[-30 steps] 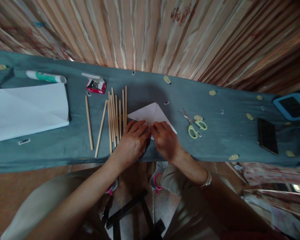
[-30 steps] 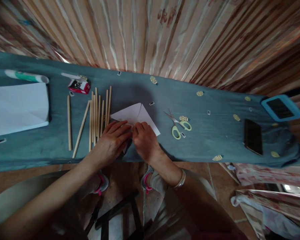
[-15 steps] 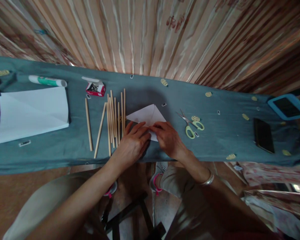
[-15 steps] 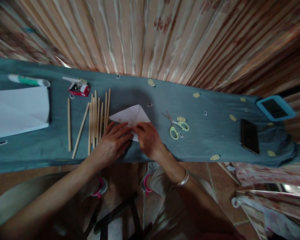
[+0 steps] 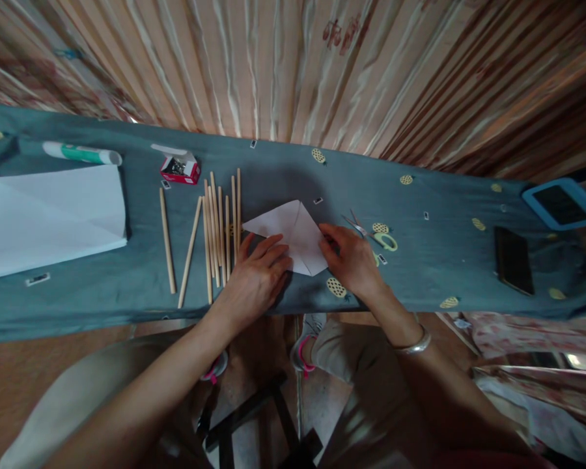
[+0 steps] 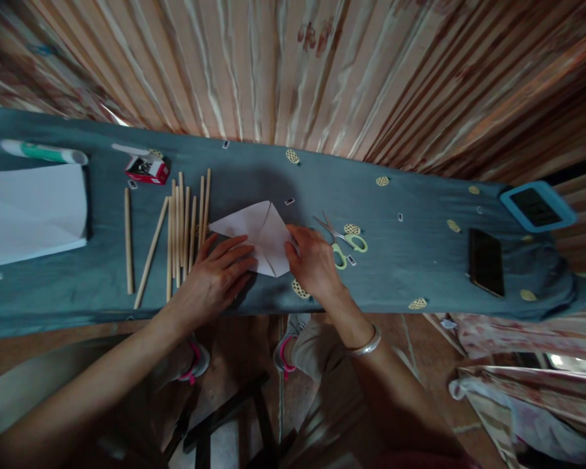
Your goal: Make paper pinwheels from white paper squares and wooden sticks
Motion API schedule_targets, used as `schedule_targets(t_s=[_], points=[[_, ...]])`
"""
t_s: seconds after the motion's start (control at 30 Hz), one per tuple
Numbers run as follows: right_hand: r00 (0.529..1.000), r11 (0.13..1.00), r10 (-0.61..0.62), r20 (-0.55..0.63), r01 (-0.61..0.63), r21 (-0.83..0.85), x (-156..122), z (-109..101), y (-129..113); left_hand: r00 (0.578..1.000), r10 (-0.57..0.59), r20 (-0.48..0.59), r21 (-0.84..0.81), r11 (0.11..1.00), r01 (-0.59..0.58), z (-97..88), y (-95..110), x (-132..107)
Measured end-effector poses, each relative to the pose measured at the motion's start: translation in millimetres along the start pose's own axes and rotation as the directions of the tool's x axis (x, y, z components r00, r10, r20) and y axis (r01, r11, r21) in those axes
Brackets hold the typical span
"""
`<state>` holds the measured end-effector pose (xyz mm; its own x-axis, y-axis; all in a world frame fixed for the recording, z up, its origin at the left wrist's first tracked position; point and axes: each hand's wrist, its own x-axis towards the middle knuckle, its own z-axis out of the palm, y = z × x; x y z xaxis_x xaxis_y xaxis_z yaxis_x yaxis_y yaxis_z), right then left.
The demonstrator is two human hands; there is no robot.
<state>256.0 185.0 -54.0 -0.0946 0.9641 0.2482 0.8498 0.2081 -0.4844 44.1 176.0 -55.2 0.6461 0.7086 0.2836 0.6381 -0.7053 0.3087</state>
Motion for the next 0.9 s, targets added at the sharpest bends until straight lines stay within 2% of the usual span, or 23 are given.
schedule_targets(t_s=[0.3,0.43,0.9], points=[[0.975,0.962,0.202,0.093,-0.215,0.168,5.6,-8.8,-2.5,1.0,-0.009,-0.009,-0.004,1.0,0.009,0.4,-0.2,-0.5],[0.959,0.922,0.245,0.14,-0.275,0.27,3.6,-8.1,-0.8,1.0,0.001,-0.016,0.001,1.0,-0.001,-0.6,-0.8,-2.2],[0.915,0.809,0.322,0.243,-0.4,0.43,-15.0,-7.3,2.5,0.998,0.026,-0.059,0.001,1.0,-0.026,0.0,-4.7,-10.1]])
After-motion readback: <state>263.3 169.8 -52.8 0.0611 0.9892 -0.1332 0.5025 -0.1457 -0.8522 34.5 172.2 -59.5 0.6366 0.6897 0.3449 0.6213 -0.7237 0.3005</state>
